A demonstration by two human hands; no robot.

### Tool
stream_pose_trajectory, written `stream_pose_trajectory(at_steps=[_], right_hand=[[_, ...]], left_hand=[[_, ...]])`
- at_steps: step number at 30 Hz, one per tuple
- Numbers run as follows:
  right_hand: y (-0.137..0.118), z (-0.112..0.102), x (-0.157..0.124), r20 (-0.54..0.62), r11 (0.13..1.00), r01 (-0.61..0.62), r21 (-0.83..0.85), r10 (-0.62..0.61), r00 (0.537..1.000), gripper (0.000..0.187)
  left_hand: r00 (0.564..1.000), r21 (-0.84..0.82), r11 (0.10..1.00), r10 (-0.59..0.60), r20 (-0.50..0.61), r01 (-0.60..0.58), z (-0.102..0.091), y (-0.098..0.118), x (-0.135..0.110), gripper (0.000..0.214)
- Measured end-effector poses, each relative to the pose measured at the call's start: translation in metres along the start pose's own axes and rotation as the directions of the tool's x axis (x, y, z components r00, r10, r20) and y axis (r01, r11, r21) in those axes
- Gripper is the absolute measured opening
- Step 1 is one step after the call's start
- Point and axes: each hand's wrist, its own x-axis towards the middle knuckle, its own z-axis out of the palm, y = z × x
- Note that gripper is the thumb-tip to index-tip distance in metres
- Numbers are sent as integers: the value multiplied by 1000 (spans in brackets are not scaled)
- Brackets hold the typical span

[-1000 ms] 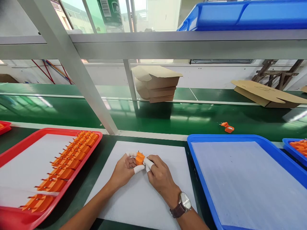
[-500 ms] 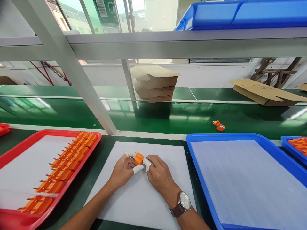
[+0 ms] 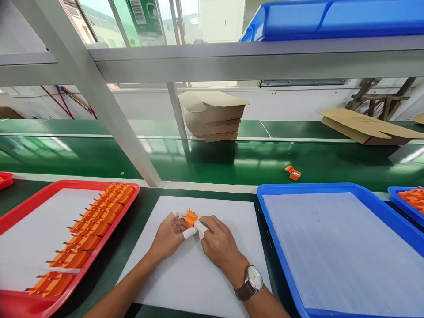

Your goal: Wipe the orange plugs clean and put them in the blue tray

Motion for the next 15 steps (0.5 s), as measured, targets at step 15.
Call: stream_pose_trajectory(at_steps=[15], right_hand=[[2, -5, 3, -73, 993, -46, 113, 55, 996, 42]], left_hand=[[997, -197, 980, 1, 82, 15, -1, 3, 0, 57]])
